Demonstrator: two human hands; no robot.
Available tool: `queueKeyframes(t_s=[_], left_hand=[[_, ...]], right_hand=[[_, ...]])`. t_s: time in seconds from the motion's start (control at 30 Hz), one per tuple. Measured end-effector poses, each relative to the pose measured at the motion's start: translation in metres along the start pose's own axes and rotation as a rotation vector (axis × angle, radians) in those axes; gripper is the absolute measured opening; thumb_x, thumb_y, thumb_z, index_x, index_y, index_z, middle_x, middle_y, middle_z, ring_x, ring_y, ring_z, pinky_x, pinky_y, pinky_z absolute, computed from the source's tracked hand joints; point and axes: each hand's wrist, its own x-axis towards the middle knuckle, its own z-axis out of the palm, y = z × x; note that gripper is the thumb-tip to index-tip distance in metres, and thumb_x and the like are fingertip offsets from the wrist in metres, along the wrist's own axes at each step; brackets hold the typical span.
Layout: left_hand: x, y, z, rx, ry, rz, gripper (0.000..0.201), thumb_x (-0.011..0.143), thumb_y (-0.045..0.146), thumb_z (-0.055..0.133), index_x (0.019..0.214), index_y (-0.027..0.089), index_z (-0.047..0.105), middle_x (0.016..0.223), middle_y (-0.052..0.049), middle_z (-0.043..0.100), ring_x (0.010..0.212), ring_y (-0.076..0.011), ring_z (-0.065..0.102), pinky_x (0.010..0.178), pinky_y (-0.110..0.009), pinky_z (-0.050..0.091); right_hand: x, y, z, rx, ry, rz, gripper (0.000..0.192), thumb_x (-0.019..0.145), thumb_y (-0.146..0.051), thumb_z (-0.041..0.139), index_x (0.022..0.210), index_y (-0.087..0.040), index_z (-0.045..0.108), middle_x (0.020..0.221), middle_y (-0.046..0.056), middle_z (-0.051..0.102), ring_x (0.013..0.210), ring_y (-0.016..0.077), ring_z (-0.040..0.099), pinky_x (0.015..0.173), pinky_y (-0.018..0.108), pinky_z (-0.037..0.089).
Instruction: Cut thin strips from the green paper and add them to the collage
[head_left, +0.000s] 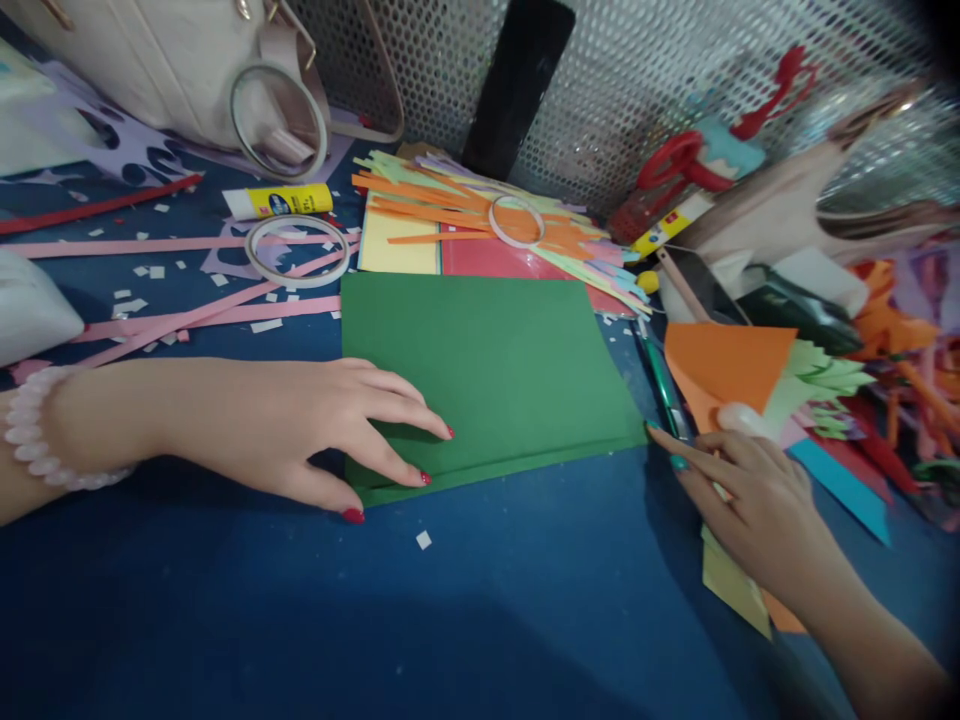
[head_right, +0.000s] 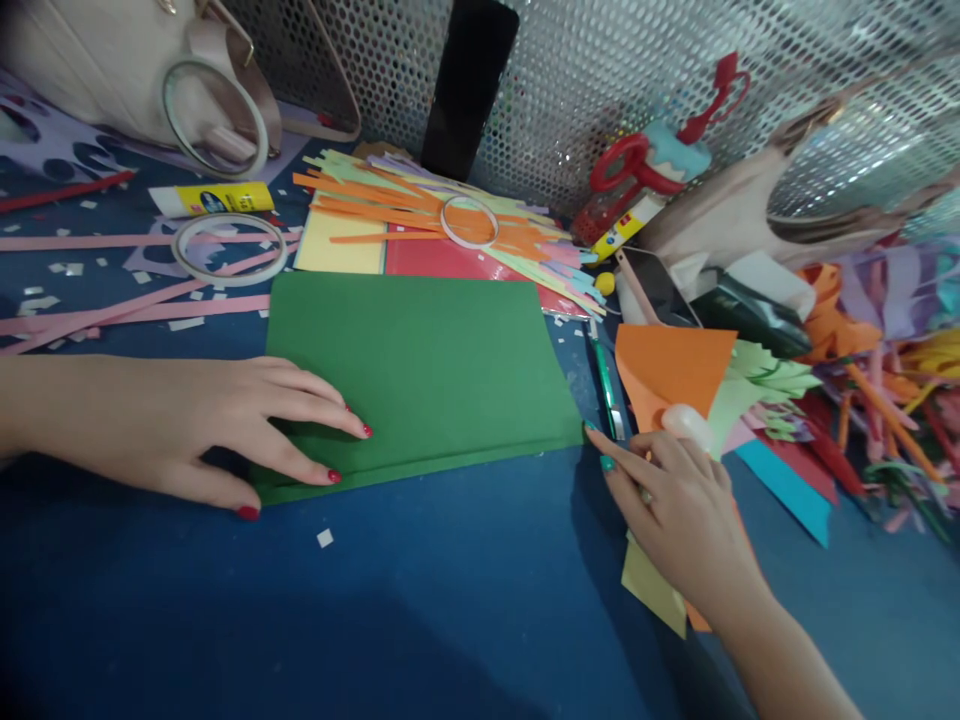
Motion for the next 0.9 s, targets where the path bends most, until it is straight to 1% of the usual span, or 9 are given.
queueKeyframes(t_s=[0.07,0.1,0.17,0.23,0.3,0.4,0.5,0.6,0.9], left_hand=[[0.000,0.001,0.000,-0.016,-0.001,-0.003,0.039,0.091,0.033,0.064,0.129,0.036,0.060,0.151,0.001,0.041,0.136,-0.0231,0.040,0.116,-0.034,0.028],[0.000,0.001,-0.001,-0.022,-0.005,-0.006,0.038,0.091,0.033,0.064,0.129,0.036,0.060,0.151,0.001,0.041,0.136,-0.0232,0.040,0.116,-0.035,0.028],[0.000,0.001,-0.001,-0.028,-0.014,-0.012,0.039,0.091,0.032,0.063,0.129,0.036,0.060,0.151,0.000,0.041,0.136,-0.0232,0.039,0.117,-0.035,0.027],[-0.001,0.001,-0.001,-0.020,-0.015,-0.016,0.039,0.091,0.033,0.063,0.130,0.037,0.059,0.151,0.001,0.041,0.136,-0.0228,0.039,0.117,-0.034,0.026],[-0.002,0.001,-0.001,-0.012,-0.009,-0.018,0.040,0.092,0.034,0.062,0.131,0.038,0.057,0.151,0.002,0.040,0.136,-0.0221,0.039,0.116,-0.033,0.026],[-0.002,0.000,0.000,-0.007,-0.010,-0.024,0.039,0.092,0.035,0.061,0.131,0.038,0.057,0.152,0.003,0.039,0.137,-0.0219,0.038,0.116,-0.032,0.027],[-0.002,0.000,0.000,-0.015,-0.016,-0.029,0.039,0.092,0.036,0.061,0.131,0.038,0.057,0.152,0.002,0.039,0.137,-0.0231,0.038,0.116,-0.034,0.028],[-0.002,0.001,0.001,-0.021,-0.025,-0.038,0.040,0.092,0.036,0.061,0.131,0.039,0.056,0.152,0.003,0.038,0.137,-0.0231,0.037,0.115,-0.035,0.029],[-0.004,0.000,0.001,0.025,-0.036,-0.061,0.041,0.093,0.040,0.059,0.133,0.044,0.053,0.153,0.005,0.037,0.136,-0.0244,0.038,0.112,-0.035,0.035]], right_hand=[[0.006,0.005,-0.003,0.037,-0.004,-0.055,0.030,0.093,-0.028,0.049,0.116,-0.022,0.068,0.086,0.011,0.057,0.080,0.0278,0.057,0.067,0.043,0.044],[0.010,0.005,-0.006,0.067,0.002,-0.071,0.028,0.093,-0.027,0.050,0.114,-0.021,0.068,0.090,0.012,0.058,0.083,0.0281,0.057,0.070,0.044,0.045],[0.021,-0.001,-0.011,0.159,0.014,-0.073,0.025,0.094,-0.026,0.050,0.111,-0.020,0.068,0.099,0.015,0.060,0.093,0.0289,0.059,0.081,0.046,0.047],[0.032,-0.009,-0.014,0.283,0.002,-0.081,0.021,0.095,-0.030,0.051,0.103,-0.022,0.067,0.104,0.013,0.063,0.098,0.0273,0.061,0.084,0.044,0.048],[0.042,-0.017,-0.013,0.427,-0.049,-0.094,0.021,0.095,-0.038,0.050,0.094,-0.024,0.065,0.100,0.010,0.065,0.095,0.0240,0.063,0.081,0.041,0.050],[0.054,-0.021,-0.008,0.570,-0.113,-0.087,0.026,0.094,-0.046,0.049,0.088,-0.024,0.061,0.092,0.007,0.065,0.089,0.0210,0.063,0.079,0.038,0.051],[0.062,-0.021,-0.007,0.612,-0.183,-0.096,0.028,0.094,-0.047,0.049,0.083,-0.023,0.058,0.089,0.006,0.062,0.086,0.0199,0.062,0.078,0.037,0.051],[0.066,-0.022,-0.009,0.630,-0.234,-0.120,0.030,0.095,-0.046,0.046,0.078,-0.023,0.054,0.086,0.006,0.060,0.084,0.0198,0.060,0.076,0.037,0.050],[0.070,-0.025,-0.010,0.606,-0.270,-0.111,0.022,0.095,-0.038,0.045,0.081,-0.022,0.050,0.086,0.005,0.057,0.077,0.0179,0.055,0.070,0.034,0.048]])
